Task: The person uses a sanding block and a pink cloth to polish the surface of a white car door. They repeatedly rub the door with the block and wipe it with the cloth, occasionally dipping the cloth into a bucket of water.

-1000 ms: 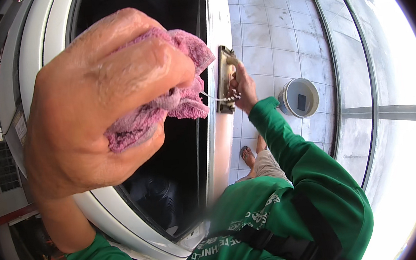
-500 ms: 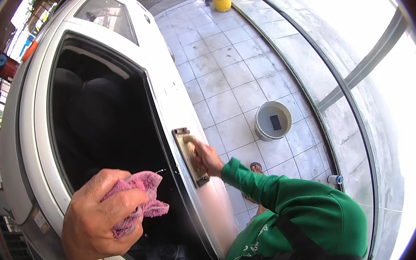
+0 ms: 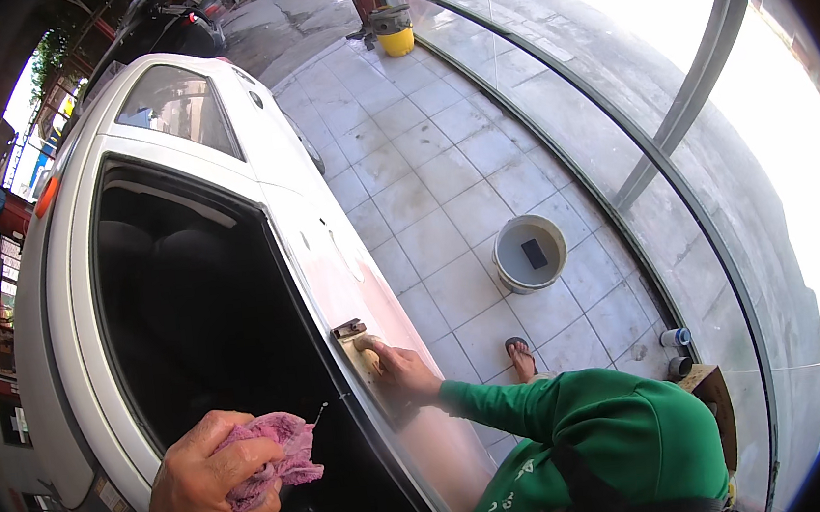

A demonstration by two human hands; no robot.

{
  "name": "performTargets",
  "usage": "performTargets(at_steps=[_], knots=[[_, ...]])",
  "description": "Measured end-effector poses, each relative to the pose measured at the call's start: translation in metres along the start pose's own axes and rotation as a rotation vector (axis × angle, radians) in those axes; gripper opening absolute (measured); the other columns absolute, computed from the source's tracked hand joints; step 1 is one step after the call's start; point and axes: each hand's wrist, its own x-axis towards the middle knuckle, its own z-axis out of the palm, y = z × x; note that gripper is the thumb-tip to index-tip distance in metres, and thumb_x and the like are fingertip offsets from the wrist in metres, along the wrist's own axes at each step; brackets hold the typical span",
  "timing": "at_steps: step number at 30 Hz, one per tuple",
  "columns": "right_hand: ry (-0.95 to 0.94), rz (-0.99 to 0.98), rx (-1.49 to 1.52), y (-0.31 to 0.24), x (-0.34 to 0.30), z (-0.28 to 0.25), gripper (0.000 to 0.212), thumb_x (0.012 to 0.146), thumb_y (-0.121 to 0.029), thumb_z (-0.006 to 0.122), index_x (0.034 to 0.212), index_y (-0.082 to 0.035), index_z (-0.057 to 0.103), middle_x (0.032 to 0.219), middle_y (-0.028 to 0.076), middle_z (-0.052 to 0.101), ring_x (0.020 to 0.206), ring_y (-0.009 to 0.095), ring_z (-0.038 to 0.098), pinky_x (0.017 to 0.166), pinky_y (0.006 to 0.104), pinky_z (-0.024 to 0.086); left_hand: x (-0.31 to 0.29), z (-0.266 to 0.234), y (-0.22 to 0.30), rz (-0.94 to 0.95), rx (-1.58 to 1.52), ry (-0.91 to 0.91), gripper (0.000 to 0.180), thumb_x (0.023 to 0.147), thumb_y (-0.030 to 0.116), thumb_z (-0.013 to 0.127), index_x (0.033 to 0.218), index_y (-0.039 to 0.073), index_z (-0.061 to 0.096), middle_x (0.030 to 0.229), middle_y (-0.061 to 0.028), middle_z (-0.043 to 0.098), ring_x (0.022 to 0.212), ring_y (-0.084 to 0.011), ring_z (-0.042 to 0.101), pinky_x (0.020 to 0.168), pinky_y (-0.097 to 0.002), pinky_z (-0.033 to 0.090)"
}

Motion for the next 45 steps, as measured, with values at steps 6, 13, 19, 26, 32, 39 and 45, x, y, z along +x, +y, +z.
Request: performTargets(at_steps=[6,13,19,26,32,39,45], knots=[[0.106,-0.064,-0.095,-0.058,0.108,0.003,0.063,0.104,-0.065,0.059,0.098,-0.003,0.070,0.064,0.001,0.049,0.053,0.014,0.049,0.048,0.0353,0.041,0.003,-0.001,-0.003,-0.050,0.054,-0.034,0.037,0.068,0.012,0.085,0.104,0.009,0.077,0.104,-0.0168,0.069,0.088,-0.0316,0.075,0.075,-0.0401,0.064],[0.010,0.034,-0.059,-0.009,0.018,0.000,0.063,0.106,-0.066,0.055,0.098,-0.006,0.073,0.068,0.001,0.053,0.050,0.014,0.049,0.048,0.0373,0.043,0.003,0.002,-0.004,-0.047,0.031,0.020,0.038,0.063,0.009,0.082,0.100,0.009,0.074,0.101,-0.0167,0.070,0.086,-0.0308,0.072,0.073,-0.0390,0.059],[0.101,0.005,-0.219,-0.054,0.091,0.001,0.069,0.104,-0.070,0.055,0.096,-0.004,0.072,0.069,0.003,0.056,0.056,0.015,0.055,0.051,0.0357,0.046,0.006,0.003,-0.006,-0.066,0.041,0.007,0.037,0.062,0.010,0.082,0.098,0.009,0.075,0.101,-0.0168,0.070,0.084,-0.0303,0.072,0.071,-0.0388,0.059],[0.024,0.129,0.057,-0.028,0.038,0.006,0.055,0.108,-0.062,0.055,0.117,-0.010,0.072,0.065,-0.004,0.040,0.051,0.011,0.037,0.046,0.0328,0.034,0.008,0.001,-0.005,-0.097,0.024,-0.003,0.036,0.062,0.009,0.080,0.097,0.008,0.074,0.100,-0.0168,0.070,0.083,-0.0291,0.072,0.070,-0.0382,0.059],[0.105,0.005,-0.126,-0.041,0.082,-0.011,0.061,0.106,-0.065,0.056,0.108,-0.007,0.073,0.069,0.000,0.050,0.053,0.014,0.050,0.047,0.0366,0.043,0.007,0.003,-0.012,-0.076,0.011,-0.020,0.037,0.062,0.009,0.079,0.098,0.009,0.074,0.101,-0.0174,0.069,0.084,-0.0302,0.071,0.071,-0.0387,0.058],[0.089,0.110,0.005,-0.037,0.041,0.007,0.064,0.106,-0.069,0.052,0.100,-0.009,0.070,0.065,-0.001,0.044,0.053,0.013,0.044,0.046,0.0327,0.038,0.008,-0.001,-0.012,-0.110,0.018,-0.017,0.037,0.061,0.009,0.078,0.098,0.009,0.071,0.100,-0.0177,0.068,0.084,-0.0309,0.070,0.072,-0.0399,0.057],[0.124,-0.010,-0.125,-0.043,0.046,0.000,0.069,0.105,-0.068,0.055,0.100,-0.002,0.072,0.070,0.004,0.052,0.053,0.014,0.050,0.048,0.0348,0.041,0.006,0.003,-0.009,-0.086,0.020,-0.026,0.035,0.061,0.007,0.077,0.096,0.008,0.071,0.100,-0.0174,0.068,0.083,-0.0301,0.070,0.072,-0.0394,0.057]])
